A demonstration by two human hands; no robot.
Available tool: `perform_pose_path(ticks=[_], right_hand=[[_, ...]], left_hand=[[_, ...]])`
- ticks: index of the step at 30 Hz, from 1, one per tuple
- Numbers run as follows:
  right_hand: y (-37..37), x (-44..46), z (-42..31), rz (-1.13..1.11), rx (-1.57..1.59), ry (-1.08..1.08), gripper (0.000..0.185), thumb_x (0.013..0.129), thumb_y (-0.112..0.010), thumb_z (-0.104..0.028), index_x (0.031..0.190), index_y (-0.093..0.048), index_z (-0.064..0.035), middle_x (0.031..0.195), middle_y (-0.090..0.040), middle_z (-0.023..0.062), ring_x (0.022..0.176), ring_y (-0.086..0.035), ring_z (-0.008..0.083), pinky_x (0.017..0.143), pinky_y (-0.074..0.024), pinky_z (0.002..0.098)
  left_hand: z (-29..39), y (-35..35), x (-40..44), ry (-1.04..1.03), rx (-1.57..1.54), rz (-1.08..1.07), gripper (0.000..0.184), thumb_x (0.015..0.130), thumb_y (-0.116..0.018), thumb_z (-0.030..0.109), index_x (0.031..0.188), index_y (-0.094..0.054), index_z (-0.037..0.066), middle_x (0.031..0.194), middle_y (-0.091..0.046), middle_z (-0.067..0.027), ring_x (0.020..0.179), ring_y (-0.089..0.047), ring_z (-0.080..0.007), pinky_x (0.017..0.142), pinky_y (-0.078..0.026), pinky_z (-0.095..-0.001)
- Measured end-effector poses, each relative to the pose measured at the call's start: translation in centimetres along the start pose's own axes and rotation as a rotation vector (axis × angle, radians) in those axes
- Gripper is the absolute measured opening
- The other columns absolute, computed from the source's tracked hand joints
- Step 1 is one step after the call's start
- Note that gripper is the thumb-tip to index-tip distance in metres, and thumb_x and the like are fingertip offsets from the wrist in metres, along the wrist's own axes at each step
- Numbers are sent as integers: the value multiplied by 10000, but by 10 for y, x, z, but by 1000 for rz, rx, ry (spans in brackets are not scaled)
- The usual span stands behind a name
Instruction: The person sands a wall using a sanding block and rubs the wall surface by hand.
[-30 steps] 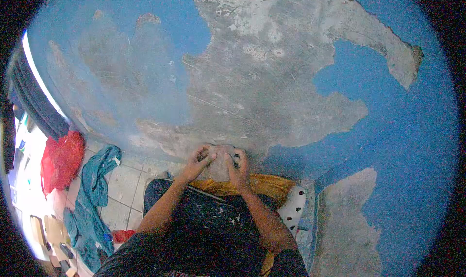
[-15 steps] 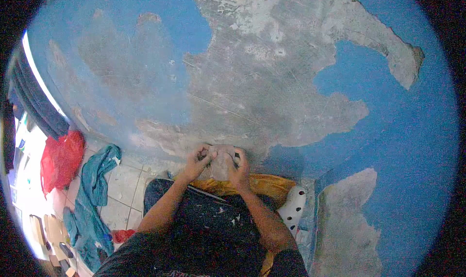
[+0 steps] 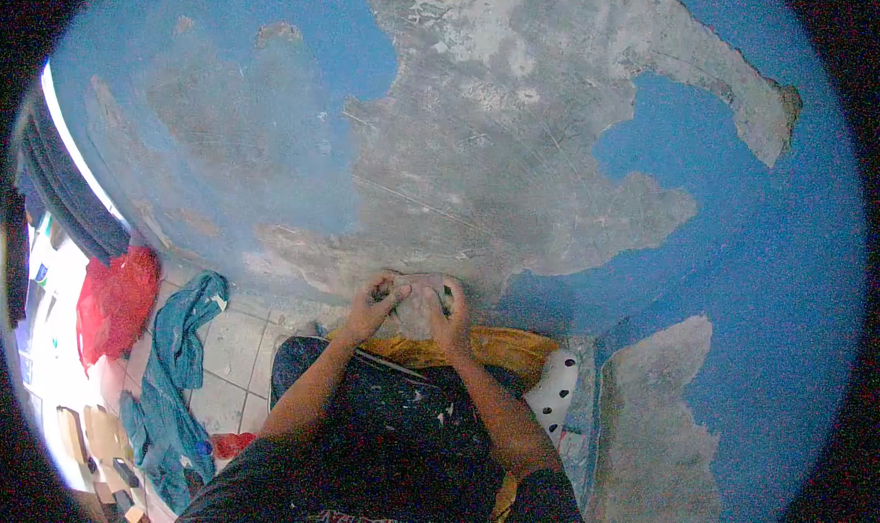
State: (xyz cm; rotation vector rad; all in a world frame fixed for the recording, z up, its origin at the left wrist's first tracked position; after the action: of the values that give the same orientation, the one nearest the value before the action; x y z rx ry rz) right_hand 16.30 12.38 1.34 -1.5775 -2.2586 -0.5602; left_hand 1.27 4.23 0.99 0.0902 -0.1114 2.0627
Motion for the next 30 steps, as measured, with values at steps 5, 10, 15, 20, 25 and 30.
perform_pose_path(ticks=[5,10,15,20,25,30], right_hand=[[-1,1,-1,-53,103,-96,300,902,-662,-190,1136,-566,-29,1068,-617,111,1002,-583,198,873,-473,339],[-1,0,9,-65,-2,-87,306,910,-656,-197,1148,-559,-30,1067,-618,117,987,-593,196,853,-480,326],[1,2,-2,-81,32,-96,361,901,-673,-240,1156,-574,-4,1082,-630,131,994,-601,212,859,-478,336],[2,3,-12,-36,-44,-112,343,891,-680,-236,1132,-588,-9,1072,-632,123,1003,-596,229,886,-461,349],[2,3,-2,-41,-46,-75,343,893,-676,-230,1138,-585,-8,1078,-630,129,1013,-594,241,897,-455,352],[3,4,-7,-75,-51,-38,344,899,-666,-216,1157,-578,-5,1095,-622,136,1023,-589,242,907,-450,360]], left_hand=[[-16,2,7,-63,4,-7,182,902,-683,161,1006,-593,41,654,-542,47,556,-488,-37,481,-433,-229],[-1,-2,1,-7,-43,-20,180,901,-681,159,1000,-587,41,656,-537,40,556,-496,-41,473,-447,-229],[1,-1,0,44,0,-12,180,908,-668,164,1005,-582,39,673,-550,27,569,-520,-50,464,-482,-235],[2,-3,1,26,-63,-55,190,911,-664,167,1012,-576,33,684,-563,20,564,-538,-69,450,-487,-247],[-3,-2,3,22,-29,-35,188,907,-671,170,992,-573,34,662,-557,20,556,-537,-65,450,-487,-252],[-18,2,8,-39,36,-48,186,907,-673,180,956,-559,41,629,-534,28,543,-508,-53,446,-480,-254]])
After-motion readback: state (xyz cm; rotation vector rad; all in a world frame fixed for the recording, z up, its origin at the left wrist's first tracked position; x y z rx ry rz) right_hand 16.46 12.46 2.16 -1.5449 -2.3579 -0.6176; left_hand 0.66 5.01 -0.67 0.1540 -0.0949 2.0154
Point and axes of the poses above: each hand's wrist, its own x-axis towards the middle knuckle, its own y-axis out of the back of the hand, z = x × y, the point moved 5 cm from there along x, towards the middle knuckle
